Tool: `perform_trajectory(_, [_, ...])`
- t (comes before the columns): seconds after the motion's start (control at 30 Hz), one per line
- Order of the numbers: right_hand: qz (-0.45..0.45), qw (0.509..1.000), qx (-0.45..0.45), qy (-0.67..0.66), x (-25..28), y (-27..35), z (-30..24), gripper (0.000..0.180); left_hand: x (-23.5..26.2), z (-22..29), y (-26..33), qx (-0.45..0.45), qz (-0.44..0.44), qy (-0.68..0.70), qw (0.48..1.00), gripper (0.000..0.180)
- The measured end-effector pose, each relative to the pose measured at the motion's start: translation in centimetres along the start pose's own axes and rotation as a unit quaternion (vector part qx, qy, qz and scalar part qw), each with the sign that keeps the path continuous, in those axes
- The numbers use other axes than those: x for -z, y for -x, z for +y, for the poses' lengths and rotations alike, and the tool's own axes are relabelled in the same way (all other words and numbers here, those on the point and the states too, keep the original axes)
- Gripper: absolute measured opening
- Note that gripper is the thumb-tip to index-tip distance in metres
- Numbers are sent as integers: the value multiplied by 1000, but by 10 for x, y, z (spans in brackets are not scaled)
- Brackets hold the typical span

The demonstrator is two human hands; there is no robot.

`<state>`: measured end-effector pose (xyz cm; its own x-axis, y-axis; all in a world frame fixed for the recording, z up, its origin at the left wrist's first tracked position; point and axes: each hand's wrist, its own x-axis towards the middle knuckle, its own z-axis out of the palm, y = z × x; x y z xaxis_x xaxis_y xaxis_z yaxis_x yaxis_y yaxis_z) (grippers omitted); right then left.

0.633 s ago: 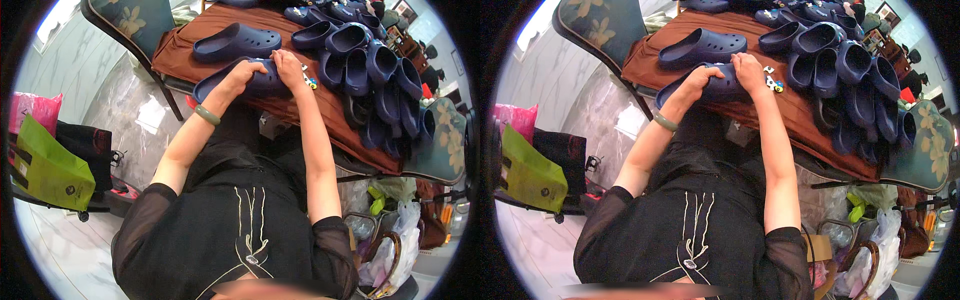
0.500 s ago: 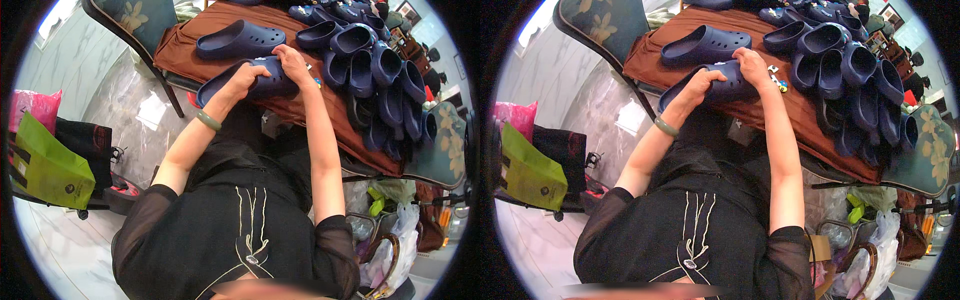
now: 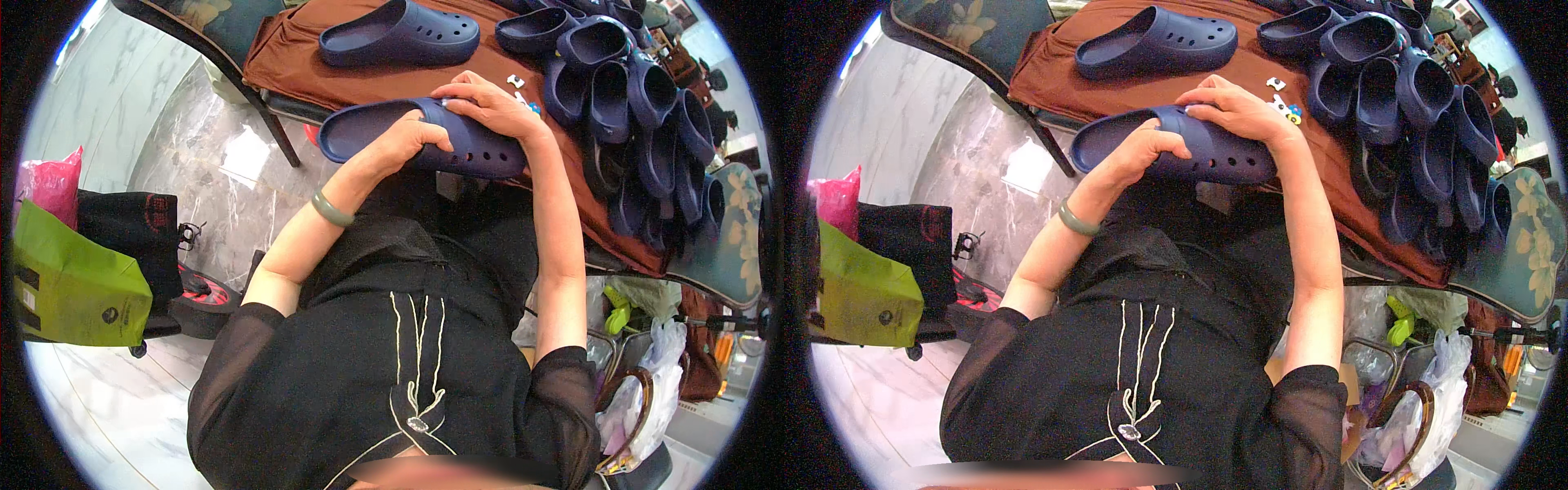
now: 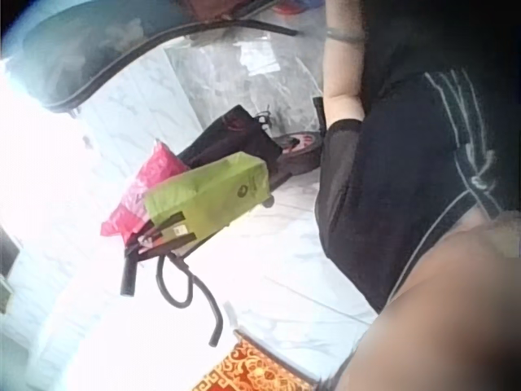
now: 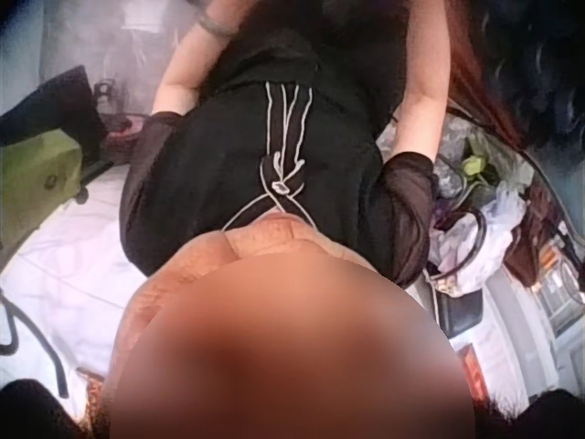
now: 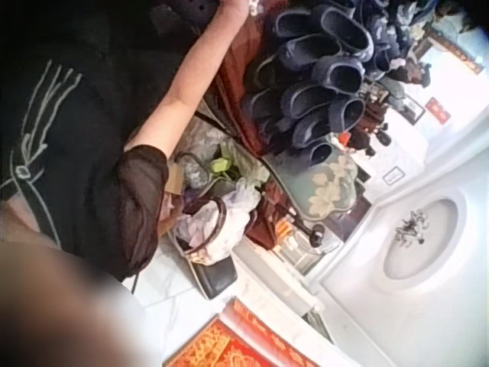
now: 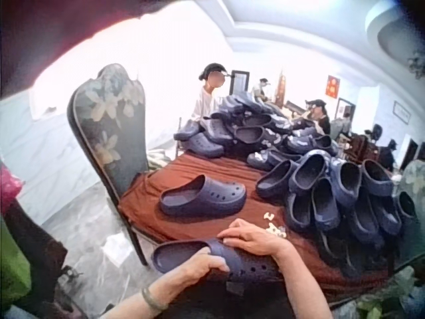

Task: Attaching decorative charms to the holes of plastic clog-style shoes.

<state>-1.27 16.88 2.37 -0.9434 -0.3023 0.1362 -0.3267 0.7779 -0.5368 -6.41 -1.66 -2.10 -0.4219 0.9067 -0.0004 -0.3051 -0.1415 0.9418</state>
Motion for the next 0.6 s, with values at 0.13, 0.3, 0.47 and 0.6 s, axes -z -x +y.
perform_trajectory(0.13, [69,995,-1,76,-13,5,-8,22,-2,4,2,5,19,-12,1000,21])
perform_trajectory(0.3, [156,973,-23,172,-26,5,-11,19,-2,1,1,9,23,-34,999,19])
perform_trajectory(0.47, [216,968,39,121,-29,9,-5,17,-5,-1,3,4,94,-27,995,22])
perform_trajectory(0.6, [229,968,33,102,-28,8,0,22,-10,6,0,27,113,-12,993,25])
